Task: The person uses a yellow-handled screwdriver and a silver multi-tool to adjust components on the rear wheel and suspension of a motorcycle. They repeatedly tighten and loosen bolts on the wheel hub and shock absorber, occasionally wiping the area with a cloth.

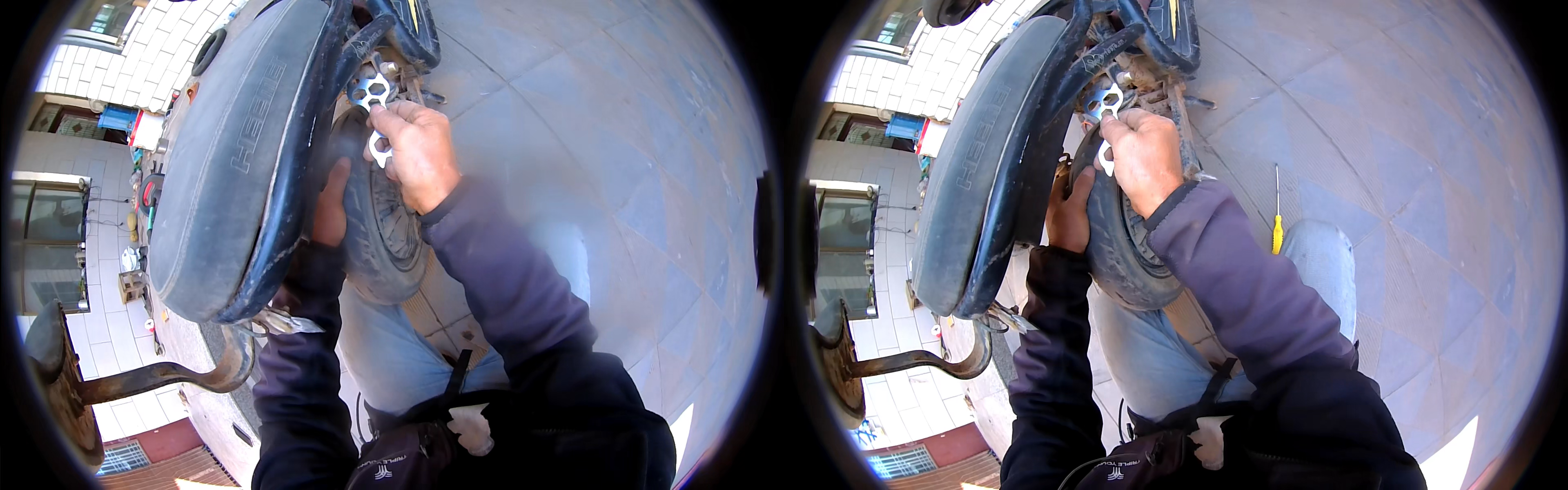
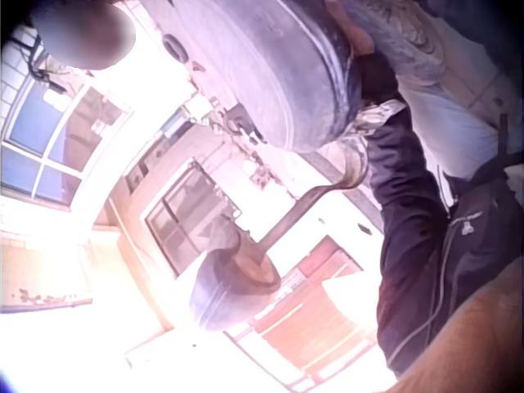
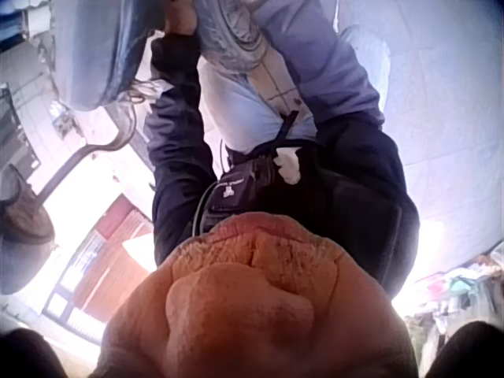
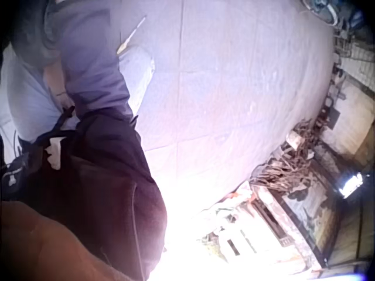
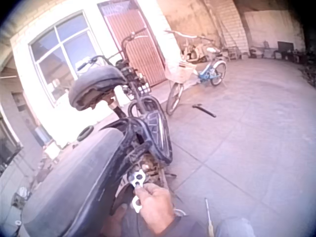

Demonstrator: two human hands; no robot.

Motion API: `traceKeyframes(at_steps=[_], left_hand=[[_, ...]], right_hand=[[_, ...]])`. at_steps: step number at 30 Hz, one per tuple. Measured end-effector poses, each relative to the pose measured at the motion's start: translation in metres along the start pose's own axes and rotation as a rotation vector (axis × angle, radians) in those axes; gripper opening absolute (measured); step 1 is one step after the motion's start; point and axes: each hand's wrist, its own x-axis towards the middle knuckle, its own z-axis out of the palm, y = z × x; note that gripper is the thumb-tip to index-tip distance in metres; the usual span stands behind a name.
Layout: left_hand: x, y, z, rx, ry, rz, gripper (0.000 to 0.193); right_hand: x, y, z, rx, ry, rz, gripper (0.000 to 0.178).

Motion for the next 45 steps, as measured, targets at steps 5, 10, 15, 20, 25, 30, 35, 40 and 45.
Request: traceKeyframes(at_steps=[5,10,15,20,25,30,35,40,45], left_hand=[[0.001,-0.006,-0.002,-0.042,-0.021,0.003,0.04],[0.006,-0.019,0.0,-0.037,0.038,0.06,0.04],[0.004,-0.01,-0.002,0.067,0.039,0.066,0.044],[0.004,-0.011,-0.003,0.068,0.029,0.045,0.045],[0.002,-0.01,0.001,0.076,0.063,0.072,0.045],[0.006,-0.018,-0.002,0.074,0.046,0.083,0.044],[0.006,-0.021,-0.005,0.121,0.076,0.076,0.043],[0.009,-0.03,-0.007,0.163,0.097,0.118,0.044],[0.009,-0.021,-0.006,0.21,0.098,0.1,0.044]], right_hand=[[-0.006,0.001,0.006,0.054,0.128,-0.026,0.022],[0.001,0.019,0.019,-0.03,0.222,-0.147,0.02],[0.007,0.013,0.015,-0.009,0.193,-0.121,0.021],[0.002,0.012,0.014,-0.041,0.205,-0.143,0.022],[-0.007,0.023,0.01,-0.29,0.243,-0.217,0.022],[0.001,0.025,0.016,-0.38,0.247,-0.347,0.022],[0.002,0.022,0.006,-0.396,0.244,-0.318,0.024],[-0.003,0.011,0.004,-0.485,0.082,-0.182,0.025],[-0.02,0.027,-0.01,-0.318,-0.021,-0.044,0.025]])
